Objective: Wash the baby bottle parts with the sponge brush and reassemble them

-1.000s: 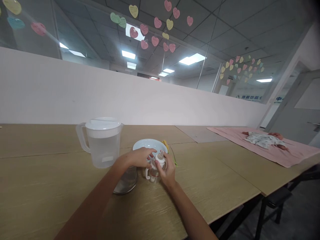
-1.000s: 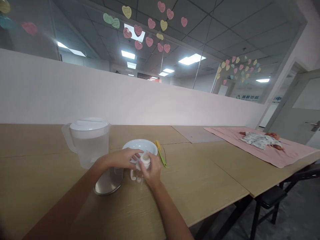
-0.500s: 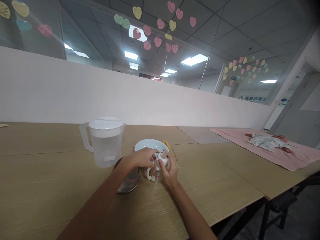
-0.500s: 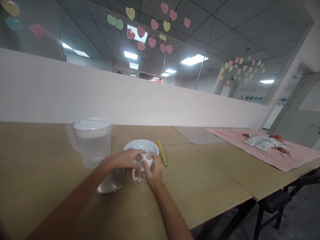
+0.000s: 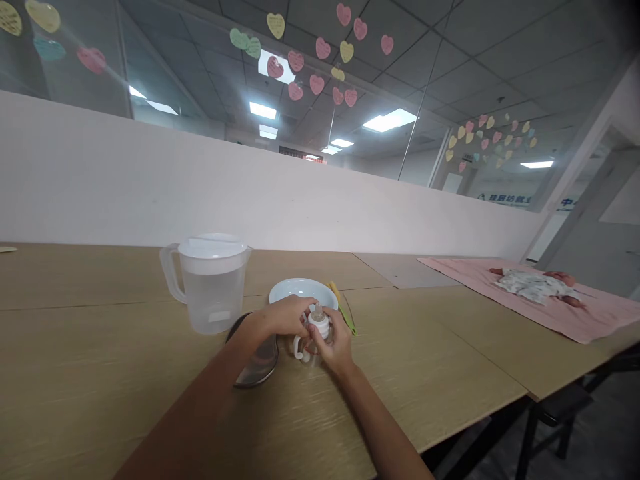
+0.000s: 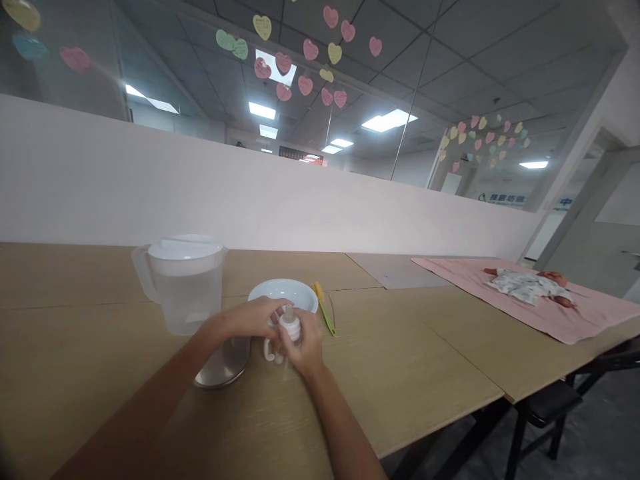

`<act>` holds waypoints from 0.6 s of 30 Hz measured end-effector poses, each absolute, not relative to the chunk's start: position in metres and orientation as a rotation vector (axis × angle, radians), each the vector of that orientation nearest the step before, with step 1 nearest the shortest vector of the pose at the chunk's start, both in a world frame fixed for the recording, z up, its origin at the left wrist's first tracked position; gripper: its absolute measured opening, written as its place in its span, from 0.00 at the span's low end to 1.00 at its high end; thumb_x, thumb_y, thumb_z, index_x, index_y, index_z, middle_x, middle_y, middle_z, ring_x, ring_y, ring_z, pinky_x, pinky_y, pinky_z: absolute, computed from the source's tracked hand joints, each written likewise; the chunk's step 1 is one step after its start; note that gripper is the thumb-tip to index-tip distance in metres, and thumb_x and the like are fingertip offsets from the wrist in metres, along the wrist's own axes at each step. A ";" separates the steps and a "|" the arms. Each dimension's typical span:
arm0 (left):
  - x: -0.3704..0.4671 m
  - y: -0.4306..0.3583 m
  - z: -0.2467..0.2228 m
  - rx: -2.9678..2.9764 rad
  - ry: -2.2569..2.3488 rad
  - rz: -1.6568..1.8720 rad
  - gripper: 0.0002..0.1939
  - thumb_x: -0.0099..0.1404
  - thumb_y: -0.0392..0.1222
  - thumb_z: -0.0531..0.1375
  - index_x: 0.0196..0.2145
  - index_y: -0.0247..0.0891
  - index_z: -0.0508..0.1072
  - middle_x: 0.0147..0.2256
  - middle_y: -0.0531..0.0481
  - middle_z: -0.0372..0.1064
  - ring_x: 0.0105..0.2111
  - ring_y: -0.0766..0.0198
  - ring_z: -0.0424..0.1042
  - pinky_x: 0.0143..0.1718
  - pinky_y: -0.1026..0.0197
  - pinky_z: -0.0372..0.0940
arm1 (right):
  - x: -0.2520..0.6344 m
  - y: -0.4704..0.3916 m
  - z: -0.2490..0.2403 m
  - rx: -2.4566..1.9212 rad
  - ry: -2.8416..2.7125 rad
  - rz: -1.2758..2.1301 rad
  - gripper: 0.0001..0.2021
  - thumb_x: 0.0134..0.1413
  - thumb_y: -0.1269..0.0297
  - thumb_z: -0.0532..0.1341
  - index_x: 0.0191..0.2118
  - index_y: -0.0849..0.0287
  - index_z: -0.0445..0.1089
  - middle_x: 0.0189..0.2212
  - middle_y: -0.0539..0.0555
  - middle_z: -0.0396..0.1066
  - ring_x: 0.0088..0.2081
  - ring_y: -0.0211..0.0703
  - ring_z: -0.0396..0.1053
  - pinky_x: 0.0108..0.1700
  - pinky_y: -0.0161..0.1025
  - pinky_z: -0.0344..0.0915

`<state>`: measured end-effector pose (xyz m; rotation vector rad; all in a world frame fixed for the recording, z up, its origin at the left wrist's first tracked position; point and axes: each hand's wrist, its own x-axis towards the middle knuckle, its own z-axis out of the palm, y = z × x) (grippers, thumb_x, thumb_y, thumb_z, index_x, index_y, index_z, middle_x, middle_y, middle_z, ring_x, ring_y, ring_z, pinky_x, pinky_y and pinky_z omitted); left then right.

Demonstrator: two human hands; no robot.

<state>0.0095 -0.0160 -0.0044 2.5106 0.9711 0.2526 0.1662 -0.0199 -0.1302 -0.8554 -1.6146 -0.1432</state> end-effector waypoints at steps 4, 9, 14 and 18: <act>0.002 -0.021 0.005 2.459 1.001 0.289 0.35 0.47 0.42 0.63 0.54 0.38 0.60 0.45 0.46 0.70 0.43 0.57 0.69 0.40 0.63 0.63 | 0.166 -0.021 -0.130 -0.866 -1.620 -0.207 0.14 0.52 0.61 0.58 0.45 0.57 0.64 0.38 0.58 0.70 0.40 0.48 0.68 0.41 0.46 0.65; 0.006 -0.027 0.013 2.424 1.032 0.504 0.27 0.59 0.50 0.55 0.55 0.38 0.62 0.47 0.44 0.69 0.46 0.58 0.69 0.43 0.62 0.63 | 0.165 -0.020 -0.132 -0.885 -1.630 -0.270 0.18 0.51 0.59 0.59 0.48 0.58 0.61 0.40 0.59 0.69 0.40 0.49 0.68 0.43 0.48 0.65; 0.029 -0.027 -0.004 2.594 1.234 0.542 0.26 0.60 0.50 0.53 0.52 0.33 0.65 0.48 0.39 0.68 0.48 0.50 0.67 0.46 0.54 0.61 | 0.164 -0.019 -0.135 -0.886 -1.617 -0.271 0.24 0.48 0.57 0.61 0.51 0.58 0.59 0.41 0.59 0.69 0.42 0.50 0.68 0.43 0.48 0.66; 0.028 -0.027 -0.007 2.583 1.103 0.478 0.26 0.58 0.42 0.55 0.55 0.37 0.62 0.51 0.44 0.66 0.50 0.54 0.65 0.48 0.58 0.60 | 0.164 -0.016 -0.140 -0.903 -1.574 -0.202 0.29 0.45 0.57 0.62 0.54 0.58 0.57 0.43 0.60 0.67 0.44 0.51 0.67 0.45 0.49 0.66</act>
